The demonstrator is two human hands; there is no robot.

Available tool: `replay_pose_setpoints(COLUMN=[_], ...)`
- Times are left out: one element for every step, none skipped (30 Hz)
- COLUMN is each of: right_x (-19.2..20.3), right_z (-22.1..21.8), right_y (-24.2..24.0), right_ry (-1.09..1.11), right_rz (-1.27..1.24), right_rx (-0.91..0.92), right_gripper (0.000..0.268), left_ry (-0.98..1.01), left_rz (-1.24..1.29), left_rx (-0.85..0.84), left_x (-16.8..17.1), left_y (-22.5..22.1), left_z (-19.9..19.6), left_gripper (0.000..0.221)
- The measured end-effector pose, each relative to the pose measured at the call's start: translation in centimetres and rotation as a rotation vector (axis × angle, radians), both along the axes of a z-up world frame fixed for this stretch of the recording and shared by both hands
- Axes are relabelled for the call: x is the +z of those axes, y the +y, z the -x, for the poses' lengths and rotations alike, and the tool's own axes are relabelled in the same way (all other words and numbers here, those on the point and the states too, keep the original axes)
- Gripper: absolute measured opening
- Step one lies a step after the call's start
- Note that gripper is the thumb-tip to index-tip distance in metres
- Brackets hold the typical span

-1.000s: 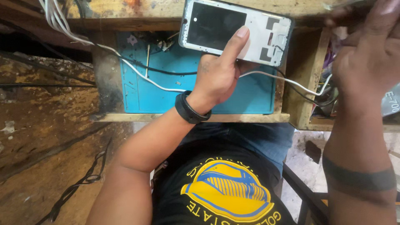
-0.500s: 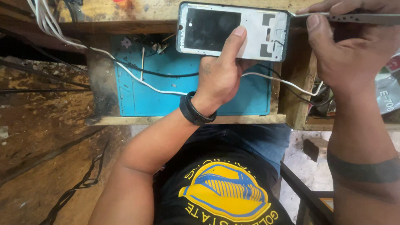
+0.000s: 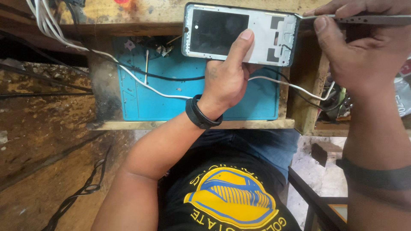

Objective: The person uses a metal prying tool to separate the screen assembly from the smartphone's metal frame. They carefully work the tool along the edges to release the adhesive, then lift the screen to disconnect the internal ribbon cables. The person places the separated components on the workbench.

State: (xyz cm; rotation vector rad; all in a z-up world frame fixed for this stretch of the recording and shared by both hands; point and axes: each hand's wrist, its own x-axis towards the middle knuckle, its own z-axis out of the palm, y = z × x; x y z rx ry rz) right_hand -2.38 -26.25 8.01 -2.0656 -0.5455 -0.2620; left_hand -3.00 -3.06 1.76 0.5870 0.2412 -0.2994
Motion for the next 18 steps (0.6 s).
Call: replay_pose_setpoints(right_x=[0.1, 0.3, 0.4, 0.6, 0.6, 0.8, 0.9, 1.1, 1.4, 1.8, 2.2, 2.6, 3.0, 3.2, 3.1, 2.9, 2.6, 2.4], right_z=[0.0, -0.2, -0.3, -0.5, -0.8, -0.9, -1.2, -1.4, -1.6, -1.5, -1.4, -1.4, -1.4, -1.6, -2.0, -2.3, -2.6, -2.8], right_y=[0.1, 0.2, 0.4, 0.6, 0.8, 1.1, 1.4, 1.6, 1.8, 1.8, 2.0, 2.1, 2.3, 2.6, 3.1, 3.5, 3.8, 3.9], right_ry=[0.006, 0.006, 0.007, 0.011, 0.014, 0.020, 0.022, 0.029, 0.034, 0.042, 0.051, 0.054, 0.055, 0.054, 0.049, 0.045, 0.043, 0.044], right_rz=[0.006, 0.009, 0.014, 0.016, 0.017, 0.022, 0.025, 0.028, 0.030, 0.033, 0.039, 0.042, 0.045, 0.041, 0.035, 0.024, 0.015, 0.018], right_rx=[0.007, 0.017, 0.025, 0.036, 0.047, 0.056, 0.069, 0.084, 0.095, 0.108, 0.125, 0.140, 0.155, 0.169, 0.174, 0.175, 0.177, 0.175], right_gripper=[0.013, 0.013, 0.013, 0.014, 0.014, 0.014, 0.014, 0.014, 0.014, 0.015, 0.015, 0.015, 0.015, 0.015, 0.016, 0.016, 0.016, 0.016], left_ry=[0.005, 0.005, 0.005, 0.006, 0.004, 0.002, 0.001, 0.001, 0.001, 0.002, 0.011, 0.015, 0.020, 0.006, -0.007, -0.018, -0.021, -0.022], left_rz=[-0.003, -0.009, -0.016, -0.023, -0.015, -0.007, 0.000, 0.006, 0.011, 0.017, 0.009, 0.000, -0.009, -0.001, 0.007, 0.017, 0.033, 0.053], left_rx=[0.003, 0.000, -0.002, -0.004, -0.005, -0.004, -0.004, -0.003, -0.001, 0.001, -0.006, -0.009, -0.012, -0.002, 0.009, 0.014, 0.015, 0.013], left_x=[0.0, 0.0, -0.1, -0.1, -0.1, -0.2, -0.2, -0.3, -0.3, -0.4, -0.4, -0.4, -0.3, -0.3, -0.2, -0.2, -0.3, -0.4], left_y=[0.0, 0.0, 0.0, 0.0, 0.0, -0.1, -0.1, -0.1, -0.1, -0.1, -0.1, -0.1, -0.1, -0.1, -0.2, -0.2, -0.2, -0.2], left_z=[0.0, 0.0, 0.0, 0.0, 0.0, -0.1, -0.1, -0.1, -0.1, 0.0, 0.1, 0.0, -0.1, -0.2, -0.2, -0.2, -0.2, -0.1], left_gripper=[0.039, 0.039, 0.039, 0.039, 0.039, 0.039, 0.038, 0.038, 0.038, 0.038, 0.038, 0.038, 0.038, 0.037, 0.037, 0.037, 0.037, 0.036])
